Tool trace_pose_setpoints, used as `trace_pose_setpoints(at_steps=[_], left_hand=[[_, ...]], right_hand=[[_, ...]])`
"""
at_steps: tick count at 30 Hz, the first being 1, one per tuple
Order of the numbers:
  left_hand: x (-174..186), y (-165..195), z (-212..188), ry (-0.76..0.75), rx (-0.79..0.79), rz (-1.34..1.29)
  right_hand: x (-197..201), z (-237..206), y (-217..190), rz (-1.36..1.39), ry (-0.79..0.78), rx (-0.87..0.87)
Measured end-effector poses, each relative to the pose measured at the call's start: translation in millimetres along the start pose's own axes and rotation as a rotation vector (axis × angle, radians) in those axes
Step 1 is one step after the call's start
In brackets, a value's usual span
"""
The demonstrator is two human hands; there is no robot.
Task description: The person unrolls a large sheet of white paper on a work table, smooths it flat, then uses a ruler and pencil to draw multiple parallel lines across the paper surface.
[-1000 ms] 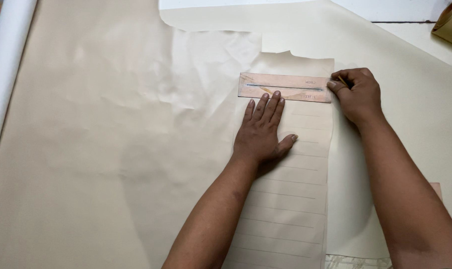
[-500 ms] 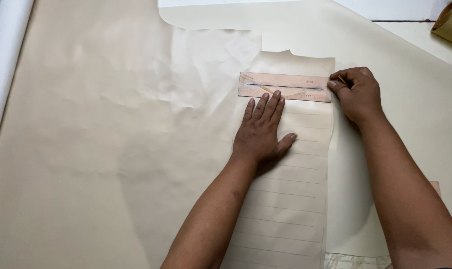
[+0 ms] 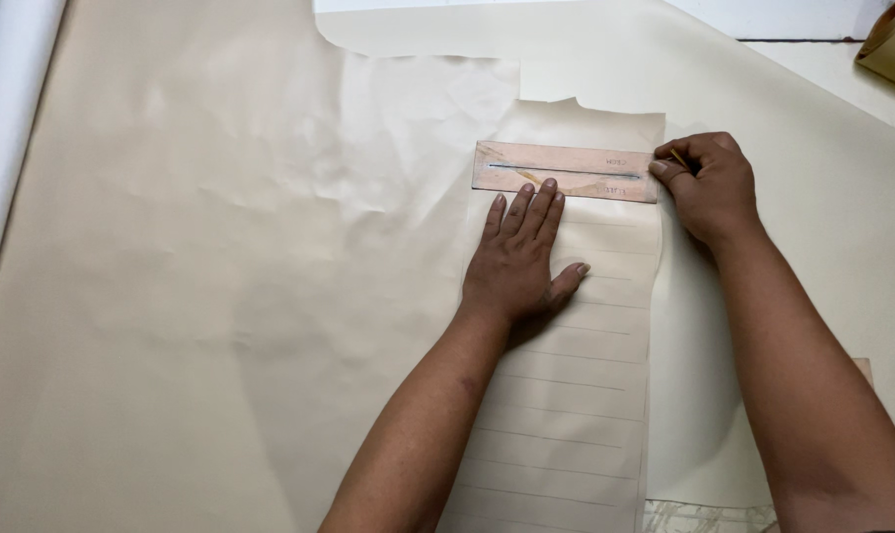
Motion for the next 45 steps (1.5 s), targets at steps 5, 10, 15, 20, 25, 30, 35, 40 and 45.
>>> trace_pose_setpoints(at_steps=[5,10,15,20,25,30,35,40,45], left_hand=[[2.6,1.0,-1.4,0.002,0.004,-0.007],[3.4,1.5,-2.5,-0.006,0.012,-0.016],[0.1,1.1,-0.5,-0.015,0.023,-0.030],[-3.3,0.5,1.0,-0.022,0.023,-0.016],[7.9,3.1,-0.4,0.042,0.013,-0.041],[12.2,8.0,13.4,-0.078,0.035,0.008],[8.8,16.0,17.2,-0.002,0.021,0.011],[3.8,15.3,17.3,0.087,0.027,0.030],[3.7,13.6,21.2,0.010,0.030,-0.002]], right_hand=[[1.4,-1.1,-2.4,-0.004,0.007,0.010],[2.8,-1.5,-3.3,-0.005,0.009,-0.001],[3.8,-1.5,-2.1,-0.037,0.004,-0.012],[4.5,-2.7,-3.6,-0.030,0.005,-0.010],[4.1,-2.5,-4.9,-0.024,-0.005,-0.042],[4.0,-2.1,-9.3,-0.025,-0.014,0.001],[7.0,0.3,-16.5,-0.052,-0.054,-0.011],[17.9,14.6,-21.9,0.168,-0.040,-0.177],[5.9,27.8,-76.2,0.131,0.024,0.324]])
Point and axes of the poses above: each hand's wrist, its own z-axis towards the middle knuckle, its own x-axis out of the back of the hand, y = z × x, the point moved 6 cm from there along z, towards the middle knuckle, and after that the axes turned 2 degrees about y, right-handed, at the moved point
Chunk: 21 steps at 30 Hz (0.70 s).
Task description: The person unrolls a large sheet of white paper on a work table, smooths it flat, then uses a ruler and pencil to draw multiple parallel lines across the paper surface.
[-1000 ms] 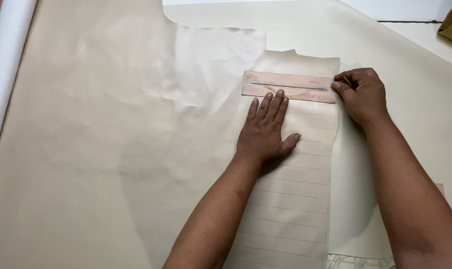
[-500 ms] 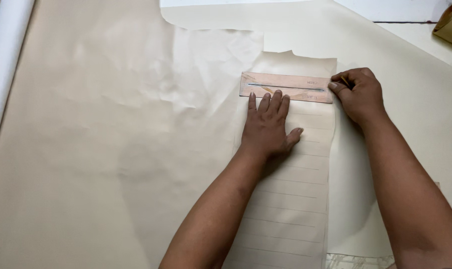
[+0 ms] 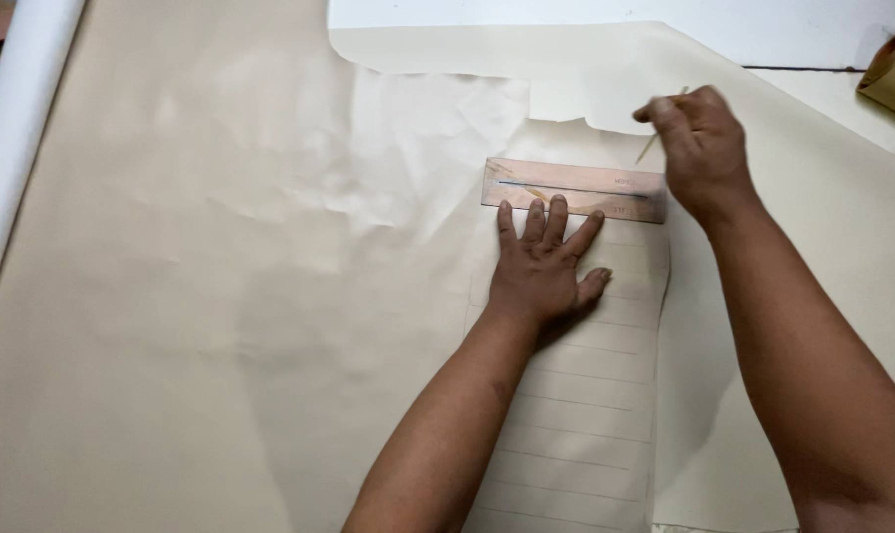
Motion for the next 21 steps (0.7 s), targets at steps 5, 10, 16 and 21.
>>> trace_pose_setpoints(at_steps=[5,10,16,21], left_hand=[[10.8,-2.5,-2.7,-0.027,-0.001,-0.036],[24.8,-6.8,-7.8,0.018,-0.002,-0.099],[20.7,-9.9,-8.9,-0.077,-0.010,-0.071],[19.6,-12.0,-4.5,-0.052,0.002,-0.075]], right_hand=[[-82.9,8.6,-43.5,0.143,-0.378,-0.186],[-127.8,-0.7,-88.6,0.012,-0.564,-0.220],[-140.7,-1.9,-102.8,-0.067,-0.569,-0.113],[-142.9,7.3,-98.1,-0.045,-0.479,-0.073]])
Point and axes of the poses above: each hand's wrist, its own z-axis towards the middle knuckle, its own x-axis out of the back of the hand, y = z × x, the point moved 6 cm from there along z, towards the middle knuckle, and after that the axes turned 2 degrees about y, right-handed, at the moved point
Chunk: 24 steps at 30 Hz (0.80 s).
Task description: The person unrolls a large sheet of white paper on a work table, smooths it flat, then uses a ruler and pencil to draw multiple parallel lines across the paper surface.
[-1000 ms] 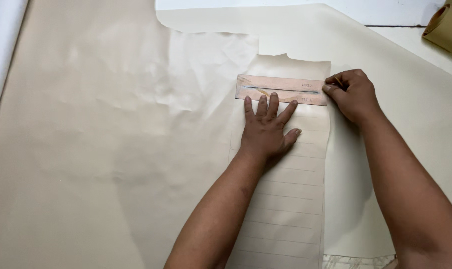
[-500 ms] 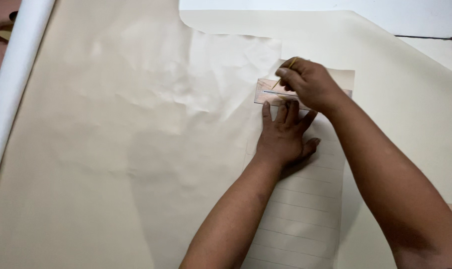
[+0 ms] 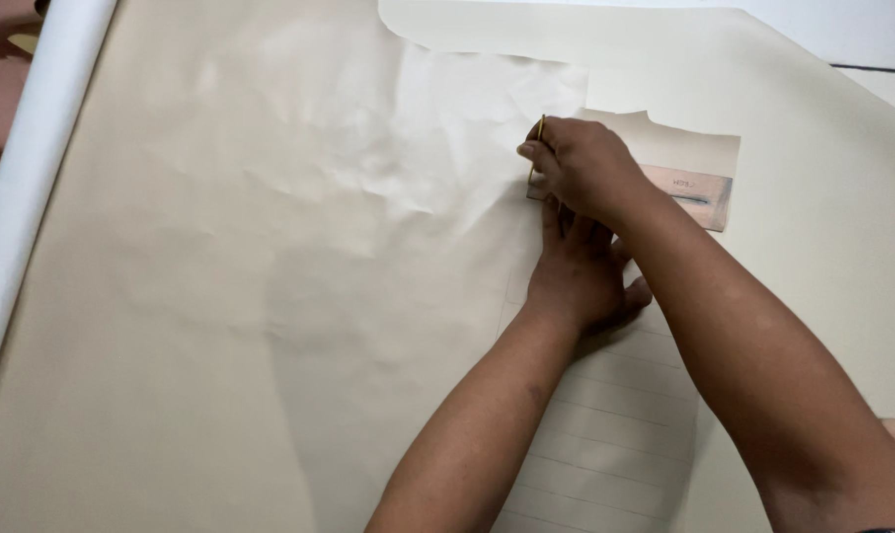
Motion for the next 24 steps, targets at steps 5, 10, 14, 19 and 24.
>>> trace_pose_setpoints(at_steps=[5,10,14,19,24], left_hand=[[-4.9,-2.7,2.9,-0.071,0.018,-0.021],[-3.5,-2.3,4.2,-0.067,0.014,-0.010],[-5.9,-3.5,3.8,-0.086,0.017,-0.030],[-10.3,-1.7,4.9,-0.020,-0.015,0.033],[-25.4,-1.2,7.7,-0.094,0.014,0.061]], right_hand=[[7.4,20.2,9.2,-0.139,0.121,0.074],[8.5,24.5,15.6,-0.137,0.165,0.151],[11.1,20.8,19.0,-0.112,0.155,0.118],[35.4,-2.0,43.9,-0.166,0.157,0.027],[85.7,-45.9,95.0,-0.250,0.211,-0.099]])
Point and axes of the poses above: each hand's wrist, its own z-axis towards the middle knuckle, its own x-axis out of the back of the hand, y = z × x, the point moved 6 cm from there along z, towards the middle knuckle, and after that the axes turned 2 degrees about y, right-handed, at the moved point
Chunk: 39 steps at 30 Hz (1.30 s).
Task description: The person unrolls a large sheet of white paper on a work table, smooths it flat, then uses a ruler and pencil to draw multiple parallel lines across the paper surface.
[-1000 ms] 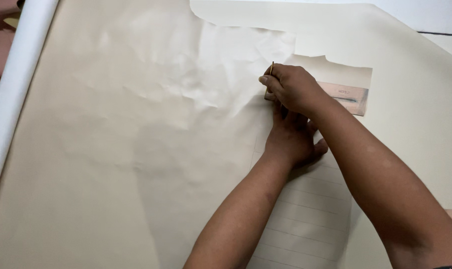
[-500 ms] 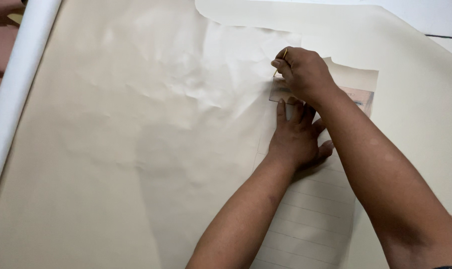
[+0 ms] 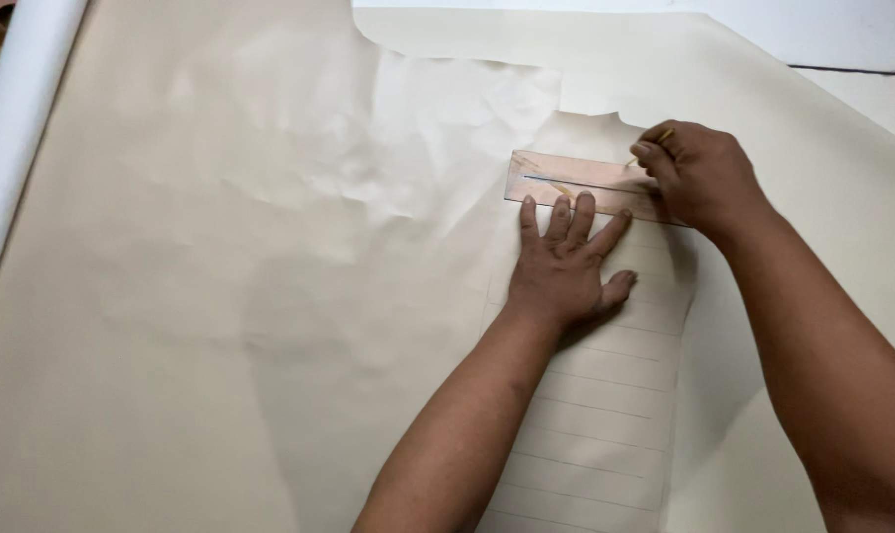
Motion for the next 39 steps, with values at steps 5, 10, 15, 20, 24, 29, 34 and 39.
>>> trace_pose_setpoints(at_steps=[5,10,15,20,24,29,34,39], left_hand=[[-5.2,2.5,2.8,0.006,0.013,-0.010],[-5.2,3.8,2.4,0.045,0.019,0.010],[-5.0,4.1,1.4,0.041,0.018,0.018],[-5.8,4.3,0.9,0.004,0.016,0.007],[-4.9,4.1,0.6,0.006,0.013,0.014],[-6.3,4.3,0.8,-0.008,0.015,0.009],[-5.3,5.1,-0.5,0.033,0.013,0.018],[-4.9,5.3,0.3,0.054,0.010,0.023]], right_hand=[[30.4,-24.4,48.1,0.023,0.065,-0.103],[36.3,-32.1,65.0,0.049,0.093,-0.162],[34.9,-35.1,67.5,0.071,0.140,-0.130],[35.1,-40.3,69.1,0.092,0.160,-0.143],[34.8,-52.3,64.0,0.063,0.142,-0.172],[33.6,-74.7,59.1,0.029,0.056,-0.243],[37.2,-74.8,54.7,0.189,0.140,-0.197],[27.9,-62.9,55.3,0.312,0.114,-0.208]])
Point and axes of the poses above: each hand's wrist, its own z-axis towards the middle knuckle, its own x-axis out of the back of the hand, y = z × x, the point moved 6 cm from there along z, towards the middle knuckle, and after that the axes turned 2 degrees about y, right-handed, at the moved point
